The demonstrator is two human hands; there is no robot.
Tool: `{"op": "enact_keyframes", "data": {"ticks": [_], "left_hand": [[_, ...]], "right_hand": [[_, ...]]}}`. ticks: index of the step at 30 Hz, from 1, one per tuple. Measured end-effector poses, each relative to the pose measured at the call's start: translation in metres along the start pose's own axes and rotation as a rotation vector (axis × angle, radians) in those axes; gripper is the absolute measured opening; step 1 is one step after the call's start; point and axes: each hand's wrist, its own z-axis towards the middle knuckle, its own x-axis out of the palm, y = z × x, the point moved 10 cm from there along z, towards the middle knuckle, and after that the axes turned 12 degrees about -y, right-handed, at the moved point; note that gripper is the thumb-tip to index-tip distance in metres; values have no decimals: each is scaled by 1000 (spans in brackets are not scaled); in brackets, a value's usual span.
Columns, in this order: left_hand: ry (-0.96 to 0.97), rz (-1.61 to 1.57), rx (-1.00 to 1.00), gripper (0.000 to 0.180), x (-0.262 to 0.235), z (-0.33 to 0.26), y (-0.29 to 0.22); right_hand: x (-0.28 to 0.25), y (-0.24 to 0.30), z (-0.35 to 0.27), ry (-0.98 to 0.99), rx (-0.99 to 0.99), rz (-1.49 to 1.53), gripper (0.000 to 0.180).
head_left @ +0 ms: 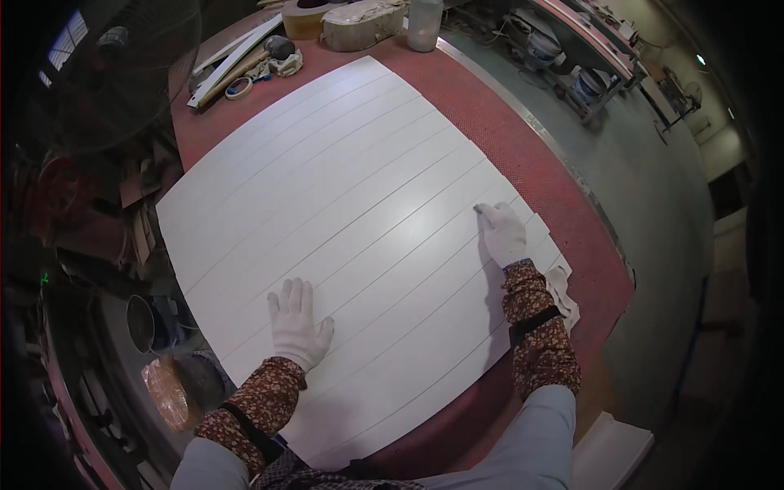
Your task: The recorder uses a pen to mark lines on a white board, cleans it with a cloth, and then stacks it with other similar boards.
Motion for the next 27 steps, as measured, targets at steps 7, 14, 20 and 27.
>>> {"op": "enact_keyframes", "data": {"ticks": [7,14,20,27], "left_hand": [[1,29,5,83,1,1,4],[2,36,19,84,1,0,6],[6,-27,15,84,3,-1,-4],[8,-11,-6,85,-8,3,4]], "right_hand": [[20,4,22,-29,-17,53,23],[48,121,29,145,-250,182,22],[39,-34,127,-52,195,-143,23],[54,25,105,65,-22,-14,27]]}}
